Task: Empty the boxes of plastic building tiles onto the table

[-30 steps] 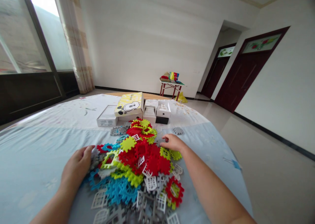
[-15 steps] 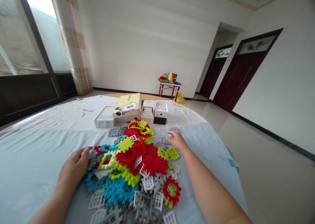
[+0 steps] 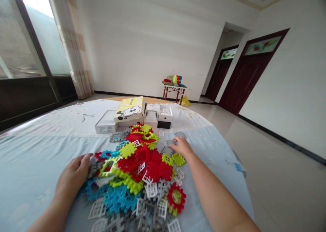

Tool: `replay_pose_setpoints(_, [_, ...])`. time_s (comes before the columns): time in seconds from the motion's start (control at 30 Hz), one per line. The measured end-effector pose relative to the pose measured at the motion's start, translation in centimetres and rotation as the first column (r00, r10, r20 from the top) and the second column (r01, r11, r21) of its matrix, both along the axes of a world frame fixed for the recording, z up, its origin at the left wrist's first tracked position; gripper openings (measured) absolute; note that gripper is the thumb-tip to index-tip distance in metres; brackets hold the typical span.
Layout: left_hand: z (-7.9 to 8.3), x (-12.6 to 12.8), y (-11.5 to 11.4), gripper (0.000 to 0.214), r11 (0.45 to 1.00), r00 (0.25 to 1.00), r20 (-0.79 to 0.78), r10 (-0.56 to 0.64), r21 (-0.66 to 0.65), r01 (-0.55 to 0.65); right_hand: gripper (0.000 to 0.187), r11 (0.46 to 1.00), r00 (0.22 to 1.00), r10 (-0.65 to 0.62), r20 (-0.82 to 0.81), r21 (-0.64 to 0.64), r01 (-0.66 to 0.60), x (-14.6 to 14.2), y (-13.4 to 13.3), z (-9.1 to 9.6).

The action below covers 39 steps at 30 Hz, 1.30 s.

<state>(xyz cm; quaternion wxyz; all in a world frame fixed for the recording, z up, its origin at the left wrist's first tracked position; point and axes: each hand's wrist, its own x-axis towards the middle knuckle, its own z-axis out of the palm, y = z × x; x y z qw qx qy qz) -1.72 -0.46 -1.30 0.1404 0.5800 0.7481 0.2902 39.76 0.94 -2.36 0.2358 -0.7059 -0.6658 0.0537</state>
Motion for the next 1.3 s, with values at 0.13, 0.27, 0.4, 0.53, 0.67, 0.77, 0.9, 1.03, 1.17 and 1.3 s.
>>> replay_pose_setpoints(0.13, [-0.1,-0.1,0.0,0.049,1.000,1.000,-0.006,-0.003,0.022,0.003,0.044,1.000,1.000,0.005,-0.014,-0.001,-0.005,-0.1,0.1,-0.1])
replay_pose_setpoints(0.27, [0.0,-0.1,0.0,0.051,1.000,1.000,-0.007,0.005,0.020,-0.005,0.044,1.000,0.999,-0.002,-0.033,-0.008,0.002,0.1,0.3,-0.4])
replay_pose_setpoints(0.4, [-0.1,-0.1,0.1,0.053,1.000,1.000,-0.010,-0.001,-0.002,0.001,0.044,1.000,1.000,-0.013,-0.028,-0.014,0.013,0.0,0.5,-0.4])
replay_pose_setpoints(0.53, [-0.3,-0.4,0.1,0.051,1.000,1.000,-0.023,-0.007,0.004,0.007,0.041,0.999,0.999,-0.034,0.030,0.015,0.033,-0.3,0.5,-0.3])
replay_pose_setpoints(0.67, [-0.5,-0.4,0.1,0.051,1.000,1.000,-0.022,0.002,0.006,-0.002,0.036,0.998,0.992,-0.030,0.119,0.062,0.023,-0.5,0.7,-0.3])
replay_pose_setpoints(0.77, [-0.5,-0.4,0.2,0.051,1.000,1.000,-0.015,-0.007,0.009,0.008,0.036,0.994,0.991,-0.044,0.128,0.104,0.030,-0.4,0.7,0.0])
replay_pose_setpoints(0.9, [-0.5,-0.5,0.3,0.052,1.000,1.000,-0.008,-0.011,0.018,0.011,0.035,0.962,0.981,-0.174,0.080,0.229,0.152,0.5,1.2,0.7])
replay_pose_setpoints(1.03, [-0.3,-0.4,0.1,0.050,0.999,1.000,-0.030,-0.011,0.035,0.012,0.034,0.920,0.949,-0.316,0.021,0.250,0.301,2.0,2.2,0.6])
replay_pose_setpoints(1.17, [-0.1,-0.2,0.0,0.051,1.000,0.999,-0.038,-0.002,0.022,0.003,0.032,0.935,0.944,-0.329,0.032,0.155,0.320,2.9,2.8,-0.5])
replay_pose_setpoints(1.3, [-0.3,-0.3,0.1,0.052,1.000,1.000,-0.023,-0.010,-0.003,0.010,0.035,0.925,0.962,-0.273,-0.012,0.271,0.266,2.8,2.6,-0.5])
